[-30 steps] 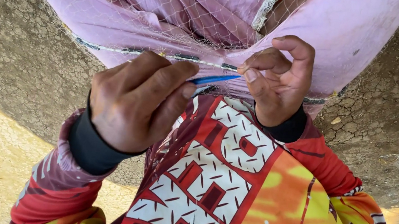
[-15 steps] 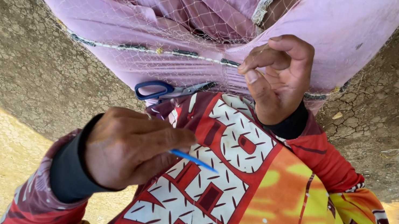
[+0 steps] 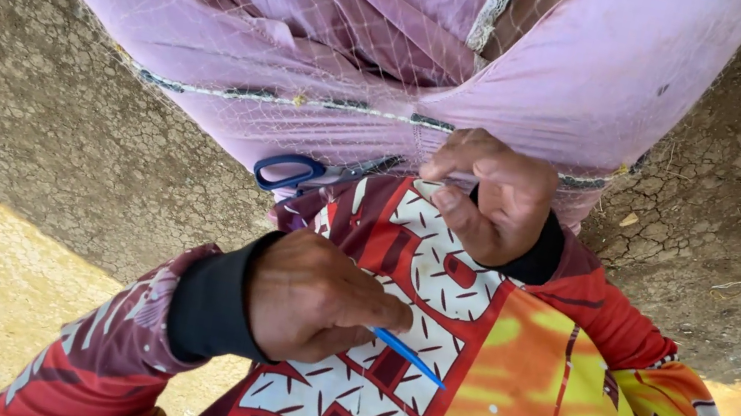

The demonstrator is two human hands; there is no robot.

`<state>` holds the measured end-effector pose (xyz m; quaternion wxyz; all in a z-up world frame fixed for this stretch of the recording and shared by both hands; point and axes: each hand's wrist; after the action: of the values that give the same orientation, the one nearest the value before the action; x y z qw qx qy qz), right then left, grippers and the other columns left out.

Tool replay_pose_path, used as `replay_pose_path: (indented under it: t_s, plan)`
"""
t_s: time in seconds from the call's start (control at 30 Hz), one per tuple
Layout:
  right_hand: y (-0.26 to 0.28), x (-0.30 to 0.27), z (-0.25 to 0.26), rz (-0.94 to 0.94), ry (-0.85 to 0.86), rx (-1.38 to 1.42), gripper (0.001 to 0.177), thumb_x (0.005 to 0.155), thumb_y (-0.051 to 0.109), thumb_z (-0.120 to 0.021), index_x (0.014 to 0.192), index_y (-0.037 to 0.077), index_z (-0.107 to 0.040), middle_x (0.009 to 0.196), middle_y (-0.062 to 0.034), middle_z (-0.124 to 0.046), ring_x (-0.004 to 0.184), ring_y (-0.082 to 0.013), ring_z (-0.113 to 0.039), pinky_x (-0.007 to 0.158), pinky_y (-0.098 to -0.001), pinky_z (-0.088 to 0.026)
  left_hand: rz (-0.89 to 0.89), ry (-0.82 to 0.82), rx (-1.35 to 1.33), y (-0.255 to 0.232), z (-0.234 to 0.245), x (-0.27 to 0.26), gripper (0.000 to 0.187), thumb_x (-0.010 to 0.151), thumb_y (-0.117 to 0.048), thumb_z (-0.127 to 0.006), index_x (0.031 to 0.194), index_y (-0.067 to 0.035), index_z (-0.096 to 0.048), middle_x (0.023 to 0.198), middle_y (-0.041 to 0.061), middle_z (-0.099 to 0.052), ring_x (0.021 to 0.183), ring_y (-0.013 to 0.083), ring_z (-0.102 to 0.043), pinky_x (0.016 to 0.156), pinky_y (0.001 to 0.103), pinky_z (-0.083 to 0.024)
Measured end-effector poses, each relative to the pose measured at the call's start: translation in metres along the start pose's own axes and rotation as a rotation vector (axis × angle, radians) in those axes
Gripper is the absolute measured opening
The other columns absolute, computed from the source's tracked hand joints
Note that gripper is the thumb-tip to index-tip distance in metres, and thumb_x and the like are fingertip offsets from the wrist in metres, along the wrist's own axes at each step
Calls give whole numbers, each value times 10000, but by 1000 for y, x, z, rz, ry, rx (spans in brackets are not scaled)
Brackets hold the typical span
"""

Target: Repairing a fishing net by cutting damaged sections and weaving new mesh using a netting tool.

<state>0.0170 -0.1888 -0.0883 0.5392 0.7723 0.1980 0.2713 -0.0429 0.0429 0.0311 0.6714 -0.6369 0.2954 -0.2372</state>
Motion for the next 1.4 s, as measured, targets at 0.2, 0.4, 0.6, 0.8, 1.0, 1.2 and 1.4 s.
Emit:
replay_pose_path:
  t_s: [0.2,0.4,0.6,0.8,1.0,1.2,1.4]
  plan:
    - [6,13,-2,103,44,-501,126,920,65,-763,1034,62,-710,1173,-147,-628,992,-290,-635,909,-446,-562,114,-260,349,-40,43,17,195,944,-186,-700,974,5,-674,803,115,-703,435,231,-555,409,359,-445]
    - [2,9,-9,142,40,-521,170,884,27,-779,1042,65,-729,1167,-182,-650,957,-324,-645,905,-481,-564,309,-376,1048,-38,70,28,138,1021,-89,-794,898,-57,-739,872,74,-584,375,80,-288,273,285,-253]
    - [5,12,-10,137,17,-526,144,878,43,-777,1017,52,-738,1150,-188,-653,958,-336,-653,884,-468,-575,364,-196,1221,-44,78,50,288,1015,-131,-804,773,-102,-651,773,45,-572,348,120,-363,307,321,-261]
    - [4,14,-10,142,7,-520,154,867,45,-789,1012,58,-736,1142,-180,-661,942,-336,-661,876,-472,-580,372,-156,1199,-49,78,58,249,993,-136,-802,787,-119,-662,823,39,-582,395,159,-459,342,342,-326]
    - [3,13,-11,150,6,-521,176,873,54,-792,1040,66,-739,1121,-180,-658,885,-330,-648,831,-477,-570,290,-145,1156,-37,75,63,195,1020,-146,-772,846,-92,-702,817,37,-609,402,135,-414,336,319,-326]
    - [-7,-28,-11,-90,-26,-158,225,910,-29,-703,1104,69,-644,1077,-137,-589,860,-226,-618,727,-331,-516,13,-217,901,-12,64,91,207,970,-165,-760,1162,-105,-707,836,61,-581,424,101,-421,292,302,-327]
    - [-6,-11,-1,230,50,-417,168,859,10,-711,1021,54,-718,1081,-159,-694,941,-370,-670,876,-517,-569,-290,-422,925,-3,19,113,108,900,-157,-792,953,-66,-770,1114,136,-610,1025,284,-595,903,426,-487]
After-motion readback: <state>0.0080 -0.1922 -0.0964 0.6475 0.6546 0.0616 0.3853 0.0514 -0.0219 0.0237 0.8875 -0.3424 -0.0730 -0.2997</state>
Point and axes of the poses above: each hand's wrist, its own x-axis towards the middle knuckle, its own z-axis out of the back of the hand, y = z × x
